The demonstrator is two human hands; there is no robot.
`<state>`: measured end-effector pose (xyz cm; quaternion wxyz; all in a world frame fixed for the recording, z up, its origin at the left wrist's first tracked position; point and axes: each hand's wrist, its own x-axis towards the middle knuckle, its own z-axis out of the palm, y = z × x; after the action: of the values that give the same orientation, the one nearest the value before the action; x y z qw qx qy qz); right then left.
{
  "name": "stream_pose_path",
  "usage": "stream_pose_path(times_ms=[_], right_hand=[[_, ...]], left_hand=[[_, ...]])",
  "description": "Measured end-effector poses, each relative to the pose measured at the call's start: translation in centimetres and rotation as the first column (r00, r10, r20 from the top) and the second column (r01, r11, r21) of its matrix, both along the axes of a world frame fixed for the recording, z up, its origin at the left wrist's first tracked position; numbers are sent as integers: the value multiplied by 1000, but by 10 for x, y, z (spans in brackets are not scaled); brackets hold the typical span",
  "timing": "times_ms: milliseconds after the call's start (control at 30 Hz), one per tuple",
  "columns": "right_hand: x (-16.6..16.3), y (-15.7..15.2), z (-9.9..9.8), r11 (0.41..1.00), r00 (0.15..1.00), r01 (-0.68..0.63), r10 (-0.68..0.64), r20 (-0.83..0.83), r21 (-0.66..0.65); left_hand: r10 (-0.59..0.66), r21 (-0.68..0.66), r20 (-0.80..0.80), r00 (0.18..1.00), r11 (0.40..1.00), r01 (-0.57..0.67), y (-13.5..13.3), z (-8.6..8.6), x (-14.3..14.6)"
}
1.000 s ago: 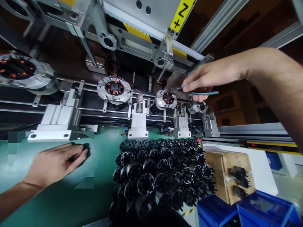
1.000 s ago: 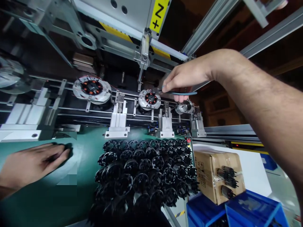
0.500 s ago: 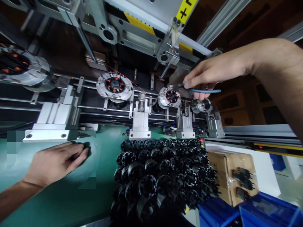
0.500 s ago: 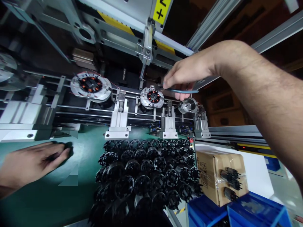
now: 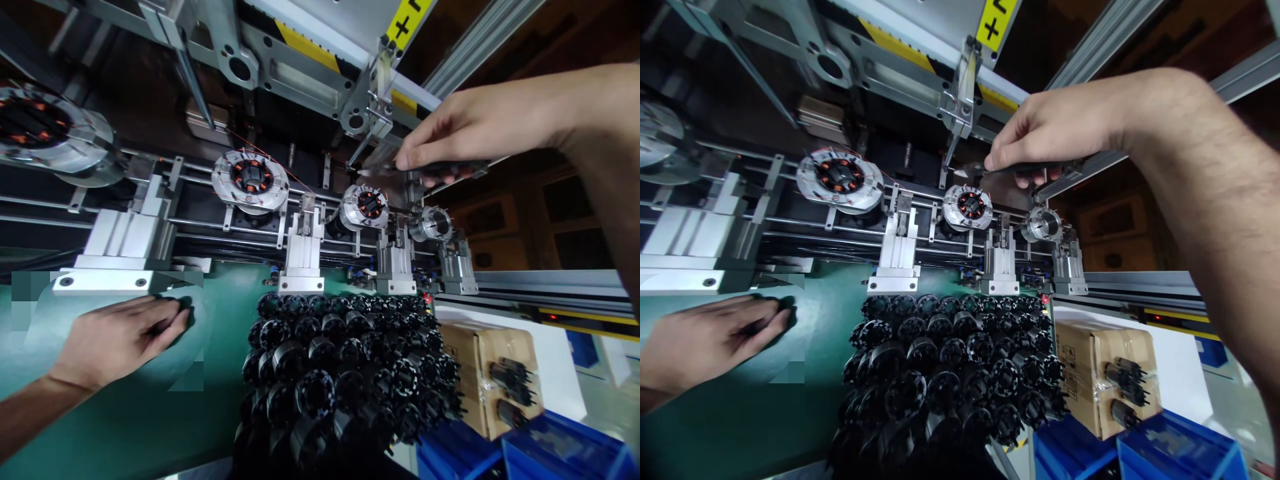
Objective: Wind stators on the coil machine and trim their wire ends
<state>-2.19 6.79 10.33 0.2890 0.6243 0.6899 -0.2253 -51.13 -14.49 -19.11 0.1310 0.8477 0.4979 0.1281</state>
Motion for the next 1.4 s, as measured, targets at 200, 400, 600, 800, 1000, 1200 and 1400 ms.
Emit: stream_pose_path(times_ms=[200, 400, 600, 800, 1000, 1200, 1400], right_hand=[[-19, -5, 6, 991, 985, -131, 128, 118, 12], [-14, -2, -6, 986, 977, -165, 164, 133, -5], [-20, -4, -9, 984, 974, -178, 172, 149, 25], [-50, -17, 2, 945, 931, -317, 295, 216, 78], [-125, -23, 15, 983, 983, -183, 183, 0, 27], [-174, 3, 5, 996, 999, -33, 35, 21, -86], [-182, 16, -7, 993, 995, 10, 3, 100, -121]], left_hand=[[-160, 257, -85, 984, 950, 176, 6, 6, 2], [-159, 264, -57, 986, 950, 168, 3, -1, -1], [-168, 248, -81, 982, 951, 183, 3, 1, 0], [-167, 259, -68, 984, 949, 179, 3, 0, 1], [-161, 255, -24, 987, 953, 162, 2, 2, 2], [-164, 213, 25, 986, 965, 155, 0, -3, -3], [-177, 223, 63, 982, 962, 159, 0, -12, -5]])
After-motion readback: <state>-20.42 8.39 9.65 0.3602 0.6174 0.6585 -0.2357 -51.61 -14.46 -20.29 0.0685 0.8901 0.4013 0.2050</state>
